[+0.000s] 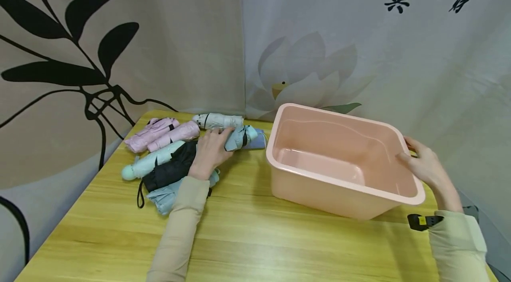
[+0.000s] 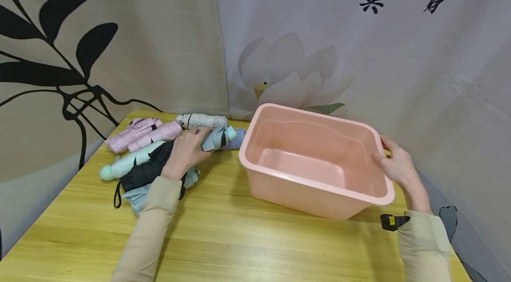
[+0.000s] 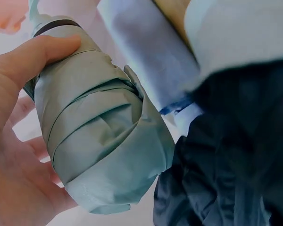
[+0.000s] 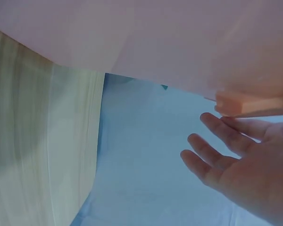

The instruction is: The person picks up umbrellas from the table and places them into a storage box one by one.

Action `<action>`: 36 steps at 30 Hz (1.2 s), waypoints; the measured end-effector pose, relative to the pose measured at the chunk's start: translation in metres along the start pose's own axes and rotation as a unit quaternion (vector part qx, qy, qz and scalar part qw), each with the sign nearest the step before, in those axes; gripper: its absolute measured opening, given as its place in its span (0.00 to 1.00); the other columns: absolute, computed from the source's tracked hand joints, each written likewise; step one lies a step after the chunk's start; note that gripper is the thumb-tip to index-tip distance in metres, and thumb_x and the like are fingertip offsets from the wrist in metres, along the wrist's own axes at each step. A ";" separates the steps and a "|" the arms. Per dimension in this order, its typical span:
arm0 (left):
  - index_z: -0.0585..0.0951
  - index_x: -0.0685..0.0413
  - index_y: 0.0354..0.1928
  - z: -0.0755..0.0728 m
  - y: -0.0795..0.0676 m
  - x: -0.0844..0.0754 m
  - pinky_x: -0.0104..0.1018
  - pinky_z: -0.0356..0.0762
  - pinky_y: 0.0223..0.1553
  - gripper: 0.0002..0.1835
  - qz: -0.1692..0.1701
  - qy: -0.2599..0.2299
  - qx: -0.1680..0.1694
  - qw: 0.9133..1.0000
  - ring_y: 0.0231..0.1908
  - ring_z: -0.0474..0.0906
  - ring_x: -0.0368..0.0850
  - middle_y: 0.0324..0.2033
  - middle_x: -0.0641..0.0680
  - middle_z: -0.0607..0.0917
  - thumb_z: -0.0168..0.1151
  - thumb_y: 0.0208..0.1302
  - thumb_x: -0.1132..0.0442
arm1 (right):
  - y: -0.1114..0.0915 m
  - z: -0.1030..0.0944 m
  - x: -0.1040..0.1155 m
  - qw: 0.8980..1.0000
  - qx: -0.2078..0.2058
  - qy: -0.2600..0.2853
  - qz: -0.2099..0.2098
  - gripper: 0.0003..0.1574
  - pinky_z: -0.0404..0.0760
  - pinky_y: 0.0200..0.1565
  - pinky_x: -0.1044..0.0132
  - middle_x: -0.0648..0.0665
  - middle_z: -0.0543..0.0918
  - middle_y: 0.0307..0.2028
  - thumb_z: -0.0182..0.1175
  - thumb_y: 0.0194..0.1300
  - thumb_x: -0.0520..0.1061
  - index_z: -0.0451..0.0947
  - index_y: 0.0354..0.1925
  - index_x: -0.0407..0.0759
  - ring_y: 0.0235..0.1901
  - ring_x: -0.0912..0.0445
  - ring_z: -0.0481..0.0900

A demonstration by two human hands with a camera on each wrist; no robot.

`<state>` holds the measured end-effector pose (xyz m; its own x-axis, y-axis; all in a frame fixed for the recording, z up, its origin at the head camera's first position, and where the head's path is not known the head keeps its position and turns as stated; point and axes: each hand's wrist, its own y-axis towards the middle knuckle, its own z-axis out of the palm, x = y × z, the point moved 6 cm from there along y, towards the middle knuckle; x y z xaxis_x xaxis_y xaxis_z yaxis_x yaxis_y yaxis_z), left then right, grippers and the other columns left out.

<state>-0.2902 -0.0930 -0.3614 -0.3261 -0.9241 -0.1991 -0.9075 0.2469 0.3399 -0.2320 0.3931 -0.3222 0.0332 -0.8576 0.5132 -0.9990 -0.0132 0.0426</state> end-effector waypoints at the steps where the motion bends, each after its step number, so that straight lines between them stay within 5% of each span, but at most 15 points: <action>1: 0.71 0.47 0.59 -0.002 0.000 0.001 0.54 0.76 0.33 0.36 0.003 -0.002 -0.009 1.000 0.40 0.77 0.63 0.44 0.64 0.79 0.72 0.44 0.57 | 0.000 0.001 0.002 1.000 0.000 0.003 -0.006 0.40 0.67 0.45 0.33 0.19 0.59 0.60 0.43 0.68 0.50 0.43 0.69 0.31 0.53 0.26 0.62; 17: 0.72 0.53 0.56 -0.047 -0.002 -0.002 0.50 0.78 0.29 0.37 0.038 -0.023 -0.096 0.994 0.31 0.79 0.60 0.38 0.65 0.81 0.75 0.39 0.56 | 0.000 0.017 0.026 0.997 0.019 0.049 -0.053 0.36 0.70 0.46 0.38 0.27 0.61 0.62 0.43 0.69 0.49 0.48 0.70 0.39 0.54 0.33 0.66; 26: 0.73 0.55 0.55 -0.072 -0.005 -0.003 0.49 0.77 0.25 0.38 0.037 -0.015 -0.140 0.989 0.29 0.79 0.61 0.38 0.67 0.81 0.76 0.38 0.53 | 0.002 0.023 0.040 0.995 -0.002 0.047 -0.086 0.32 0.72 0.38 0.73 0.35 0.69 0.59 0.46 0.67 0.46 0.55 0.68 0.44 0.48 0.51 0.73; 31: 0.73 0.56 0.55 -0.085 -0.005 -0.006 0.48 0.77 0.26 0.38 0.048 -0.039 -0.155 0.986 0.29 0.78 0.60 0.36 0.66 0.81 0.76 0.37 0.55 | 0.000 0.028 0.049 0.993 0.012 0.065 -0.096 0.34 0.73 0.41 0.67 0.29 0.66 0.60 0.45 0.68 0.46 0.51 0.69 0.40 0.53 0.39 0.70; 36: 0.73 0.54 0.55 -0.096 -0.005 -0.007 0.49 0.77 0.28 0.37 0.038 -0.066 -0.145 0.987 0.31 0.78 0.59 0.37 0.65 0.82 0.75 0.38 0.57 | 0.001 0.033 0.057 0.993 0.010 0.072 -0.094 0.34 0.72 0.43 0.67 0.29 0.68 0.58 0.45 0.67 0.45 0.51 0.69 0.39 0.53 0.38 0.69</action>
<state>-0.2580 -0.1153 -0.2735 -0.4398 -0.8552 -0.2741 -0.7715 0.2036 0.6027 -0.2317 0.3272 -0.3215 0.2221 -0.7571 0.6144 -0.9750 -0.1782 0.1329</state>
